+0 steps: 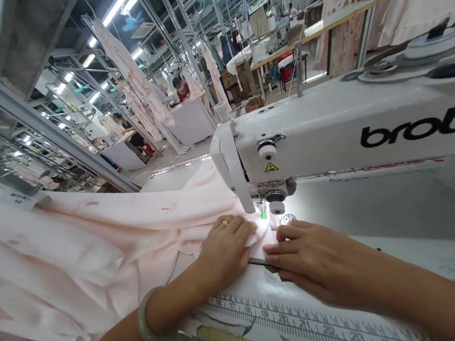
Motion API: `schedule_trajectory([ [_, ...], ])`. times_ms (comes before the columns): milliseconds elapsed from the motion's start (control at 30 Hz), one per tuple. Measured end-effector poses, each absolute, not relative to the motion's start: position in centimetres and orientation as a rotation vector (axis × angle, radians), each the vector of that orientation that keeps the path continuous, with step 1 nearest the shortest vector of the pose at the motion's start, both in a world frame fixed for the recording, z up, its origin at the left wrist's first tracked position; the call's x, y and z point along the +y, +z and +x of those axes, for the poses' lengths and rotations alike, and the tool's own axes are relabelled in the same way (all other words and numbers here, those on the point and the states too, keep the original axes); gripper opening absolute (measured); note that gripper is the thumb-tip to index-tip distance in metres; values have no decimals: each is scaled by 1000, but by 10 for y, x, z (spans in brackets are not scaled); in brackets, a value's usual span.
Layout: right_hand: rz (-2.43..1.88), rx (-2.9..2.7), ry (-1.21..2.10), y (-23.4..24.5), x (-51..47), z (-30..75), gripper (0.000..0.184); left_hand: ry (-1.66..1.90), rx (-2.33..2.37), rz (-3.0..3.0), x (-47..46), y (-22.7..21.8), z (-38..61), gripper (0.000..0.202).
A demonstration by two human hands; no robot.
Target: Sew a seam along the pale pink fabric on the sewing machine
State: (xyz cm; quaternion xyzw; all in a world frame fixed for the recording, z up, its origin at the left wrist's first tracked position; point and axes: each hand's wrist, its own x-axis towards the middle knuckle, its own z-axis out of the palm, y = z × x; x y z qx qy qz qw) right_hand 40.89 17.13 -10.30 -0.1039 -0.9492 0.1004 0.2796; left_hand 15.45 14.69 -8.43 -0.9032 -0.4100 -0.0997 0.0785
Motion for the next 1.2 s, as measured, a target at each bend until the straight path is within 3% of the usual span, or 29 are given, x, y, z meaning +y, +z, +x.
schedule_trajectory([
  [533,-379,-2583,345,-95,169,408,28,-188,-1007,-2812,174,-96,163,12],
  [733,-366,-2559,355,-95,172,410,29,-306,-1027,-2866,167,-88,149,30],
  [867,-349,-2557,386,-98,173,411,32,-314,-957,-2893,168,-85,143,18],
  [1200,-354,-2591,417,-98,170,411,33,-354,-885,-2862,169,-97,148,17],
])
